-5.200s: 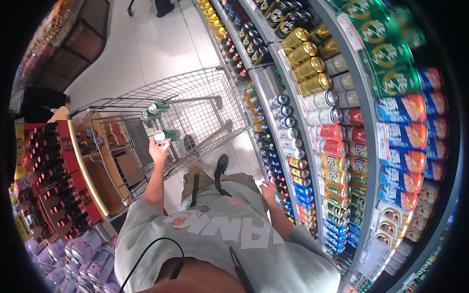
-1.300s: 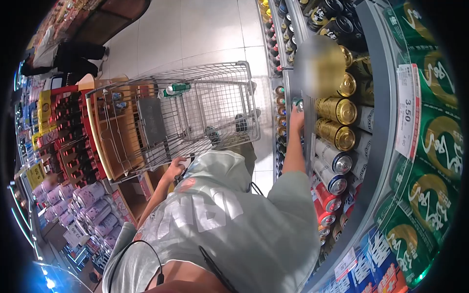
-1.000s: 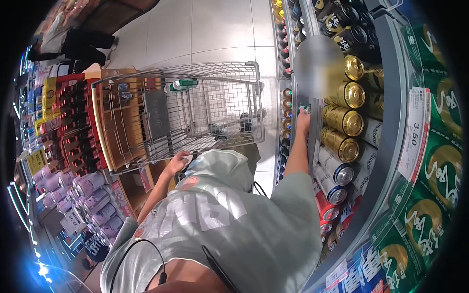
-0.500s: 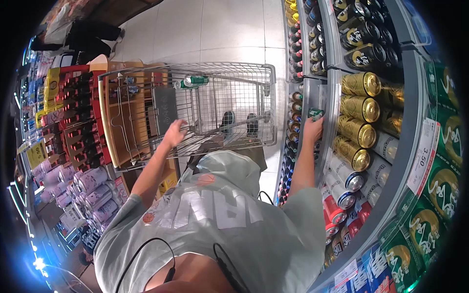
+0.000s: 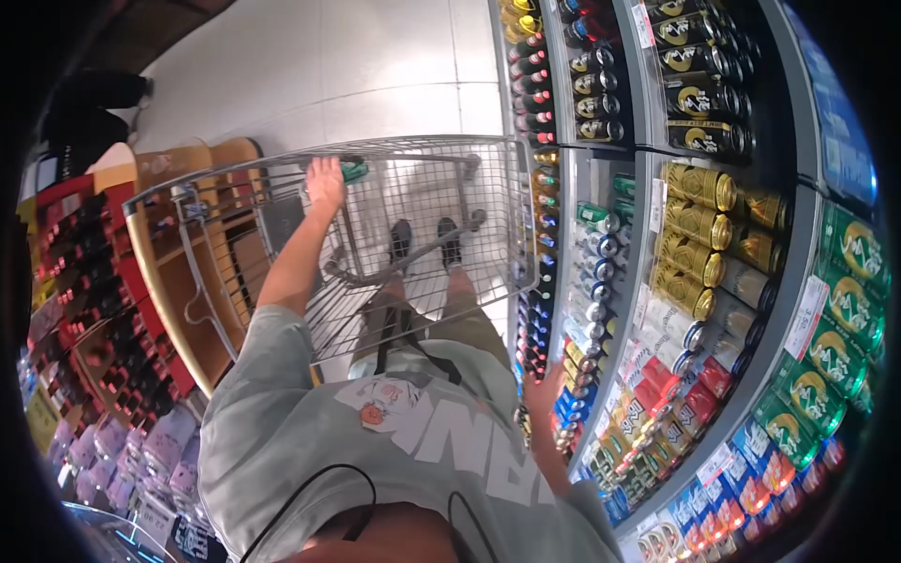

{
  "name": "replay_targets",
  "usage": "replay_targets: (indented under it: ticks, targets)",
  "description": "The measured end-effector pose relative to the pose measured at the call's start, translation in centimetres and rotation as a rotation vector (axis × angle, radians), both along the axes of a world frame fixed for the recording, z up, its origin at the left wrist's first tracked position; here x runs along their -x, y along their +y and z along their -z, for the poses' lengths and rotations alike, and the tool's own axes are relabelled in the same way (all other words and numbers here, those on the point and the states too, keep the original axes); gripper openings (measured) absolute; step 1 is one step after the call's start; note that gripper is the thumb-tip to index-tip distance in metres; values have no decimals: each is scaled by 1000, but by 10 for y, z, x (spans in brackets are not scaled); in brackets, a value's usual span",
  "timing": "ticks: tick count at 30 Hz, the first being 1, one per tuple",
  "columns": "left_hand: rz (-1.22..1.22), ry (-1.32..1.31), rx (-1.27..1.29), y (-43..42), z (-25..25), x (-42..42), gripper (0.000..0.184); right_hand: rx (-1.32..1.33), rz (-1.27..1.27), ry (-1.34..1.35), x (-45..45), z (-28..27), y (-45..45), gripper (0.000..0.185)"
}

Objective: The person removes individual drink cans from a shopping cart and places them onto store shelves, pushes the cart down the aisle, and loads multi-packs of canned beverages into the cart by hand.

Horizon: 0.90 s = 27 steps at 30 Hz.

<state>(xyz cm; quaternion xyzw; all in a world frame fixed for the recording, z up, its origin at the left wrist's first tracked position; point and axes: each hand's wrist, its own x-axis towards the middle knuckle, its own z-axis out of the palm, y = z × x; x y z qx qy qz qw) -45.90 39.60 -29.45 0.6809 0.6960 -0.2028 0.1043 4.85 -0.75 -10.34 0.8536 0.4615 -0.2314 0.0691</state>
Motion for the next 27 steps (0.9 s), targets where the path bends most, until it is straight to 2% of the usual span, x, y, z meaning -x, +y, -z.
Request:
replay_targets:
  ticks: [1, 3, 5, 9, 13, 16, 20, 23, 24, 27]
  targets:
    - [-21, 51, 35, 3, 9, -1, 48, 78, 65, -11, 9, -16, -16, 63]
    - [-42, 106, 30, 5, 13, -8, 45, 162, 73, -33, 14, -37, -53, 61]
    - [-78, 54, -16, 3, 7, -14, 46, 257, 119, -31, 18, -51, -72, 60]
    - [-125, -147, -184, -22, 14, -6, 51, 146, 77, -15, 25, -51, -69, 53]
    - [-158, -322, -153, -39, 1, 5, 64, 72, 99, 50, 66, -59, -4, 48]
    - [-137, -229, -201, -36, 24, 21, 61, 31, 100, 110, 80, -64, 22, 47]
    - [-120, -237, -116, -25, 45, 33, 59, 12, 107, 125, 87, -72, 17, 46]
    - [-82, -255, -128, -23, 53, 32, 64, 31, 248, 147, 72, -65, -22, 42]
    - [-90, -274, -92, -21, 37, 30, 62, 27, 399, 200, 74, -64, -31, 39]
    - [-23, -287, -150, -27, 45, 27, 60, 93, 445, 219, 78, -70, -53, 36]
